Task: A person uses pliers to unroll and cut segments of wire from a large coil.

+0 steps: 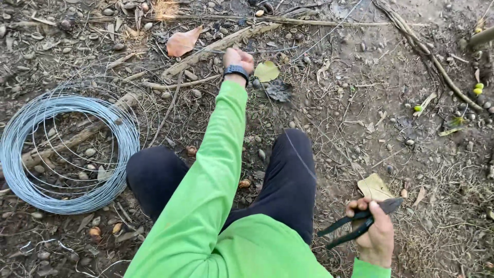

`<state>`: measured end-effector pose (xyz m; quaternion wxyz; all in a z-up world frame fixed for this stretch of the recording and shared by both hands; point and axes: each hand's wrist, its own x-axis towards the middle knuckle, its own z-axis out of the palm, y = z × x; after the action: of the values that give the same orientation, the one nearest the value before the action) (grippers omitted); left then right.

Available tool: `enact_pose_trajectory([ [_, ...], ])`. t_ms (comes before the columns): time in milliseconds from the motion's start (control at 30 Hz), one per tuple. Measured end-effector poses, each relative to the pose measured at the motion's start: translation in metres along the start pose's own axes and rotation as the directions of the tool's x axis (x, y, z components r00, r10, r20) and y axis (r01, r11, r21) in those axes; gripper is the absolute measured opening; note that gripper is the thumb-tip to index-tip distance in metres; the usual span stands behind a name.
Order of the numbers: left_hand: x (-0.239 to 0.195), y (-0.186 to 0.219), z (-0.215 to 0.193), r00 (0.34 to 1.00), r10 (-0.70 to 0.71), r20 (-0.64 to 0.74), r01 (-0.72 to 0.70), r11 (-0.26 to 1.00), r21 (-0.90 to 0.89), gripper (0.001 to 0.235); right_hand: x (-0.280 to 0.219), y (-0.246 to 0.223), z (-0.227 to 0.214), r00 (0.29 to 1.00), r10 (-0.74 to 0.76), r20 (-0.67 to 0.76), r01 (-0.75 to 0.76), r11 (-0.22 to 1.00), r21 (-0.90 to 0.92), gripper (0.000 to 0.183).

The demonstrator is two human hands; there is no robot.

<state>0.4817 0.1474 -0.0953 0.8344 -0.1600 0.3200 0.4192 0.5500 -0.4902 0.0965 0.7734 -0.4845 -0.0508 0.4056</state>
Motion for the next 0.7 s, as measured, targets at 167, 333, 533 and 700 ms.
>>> enact_pose_trajectory([
  [167, -0.085, 0.033, 0.0, 0.947, 0.232, -0.223, -0.224, 0.973, 0.06, 0.017, 0.019, 0.007, 0.011, 0.966, -0.021, -0.259, -0.049, 0.964, -0.262, 0.012],
  [333, -0.087, 0.047, -0.012, 0.853, 0.405, -0.328, -0.369, 0.914, 0.169, 0.041, 0.037, 0.033, -0.005, 0.951, 0.04, -0.305, -0.18, 0.877, -0.446, 0.017],
  [533, -0.057, 0.056, -0.023, 0.829, 0.525, -0.193, -0.507, 0.851, 0.137, 0.021, 0.038, 0.032, 0.0, 0.944, 0.196, -0.265, -0.268, 0.924, -0.272, 0.017],
  [700, -0.07, 0.057, -0.009, 0.847, 0.516, -0.132, -0.491, 0.852, 0.183, 0.024, 0.037, 0.038, -0.013, 0.943, 0.294, -0.155, -0.329, 0.891, -0.312, 0.018],
])
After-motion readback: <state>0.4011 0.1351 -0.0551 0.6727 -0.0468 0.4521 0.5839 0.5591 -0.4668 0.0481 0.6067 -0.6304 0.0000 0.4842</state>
